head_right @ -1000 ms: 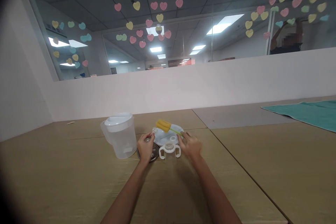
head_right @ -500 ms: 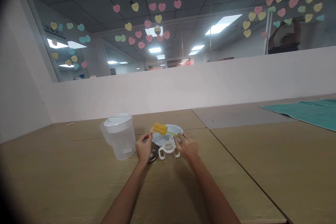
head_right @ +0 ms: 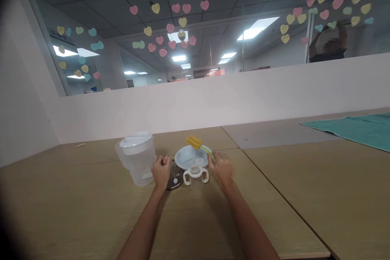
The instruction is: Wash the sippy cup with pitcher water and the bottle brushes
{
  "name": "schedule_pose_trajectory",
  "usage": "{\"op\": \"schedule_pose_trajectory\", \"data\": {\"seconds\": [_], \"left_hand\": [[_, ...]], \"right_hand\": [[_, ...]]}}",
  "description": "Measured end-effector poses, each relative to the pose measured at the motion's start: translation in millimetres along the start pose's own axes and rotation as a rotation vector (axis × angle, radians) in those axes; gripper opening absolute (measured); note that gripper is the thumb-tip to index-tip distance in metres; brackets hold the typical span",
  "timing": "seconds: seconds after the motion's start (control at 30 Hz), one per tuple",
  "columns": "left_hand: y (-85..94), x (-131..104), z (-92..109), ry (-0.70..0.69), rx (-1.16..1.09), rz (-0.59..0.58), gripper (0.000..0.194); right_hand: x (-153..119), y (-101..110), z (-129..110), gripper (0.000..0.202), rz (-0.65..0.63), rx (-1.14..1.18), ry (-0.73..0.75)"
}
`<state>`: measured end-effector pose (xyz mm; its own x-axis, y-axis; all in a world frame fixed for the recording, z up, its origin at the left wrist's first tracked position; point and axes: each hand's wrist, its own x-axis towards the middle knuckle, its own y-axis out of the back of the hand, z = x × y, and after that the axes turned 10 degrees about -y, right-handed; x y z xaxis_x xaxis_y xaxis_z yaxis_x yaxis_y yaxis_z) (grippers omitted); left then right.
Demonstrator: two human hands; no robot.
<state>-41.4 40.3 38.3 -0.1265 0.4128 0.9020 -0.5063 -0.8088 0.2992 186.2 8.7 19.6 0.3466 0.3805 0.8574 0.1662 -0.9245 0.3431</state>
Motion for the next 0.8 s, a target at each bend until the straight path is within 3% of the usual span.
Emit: {"op": "schedule_pose_trajectory", "data": {"seconds": [0.17,0.23,0.5,0.67,0.8], "left_hand": [[-2.5,-4,-12,0.105,0.291,-0.555,0.023],[-4.9,-7,-15,0.164,0.316,-0.674,0.021],[-2.6,-4,-16,0.226,0.352,-0.796,0.032],[-1.6,-5,-15,0.228,0.355,-0.812,0.037],[-0.5,-5,-12,0.195,0.365,-0.746,0.042]], "right_hand": [[1,1,0,0.035,-0.022,-0.001,-0.033],[1,2,-1,0.036,-0.056,-0.020,-0.072],[4,1,1,0.031,-0.197,-0.132,-0.275],[7,5,3,0.017,-0.352,-0.147,-0.191],[10,9,6,0.016,-0.406,-0.147,-0.104]]}}
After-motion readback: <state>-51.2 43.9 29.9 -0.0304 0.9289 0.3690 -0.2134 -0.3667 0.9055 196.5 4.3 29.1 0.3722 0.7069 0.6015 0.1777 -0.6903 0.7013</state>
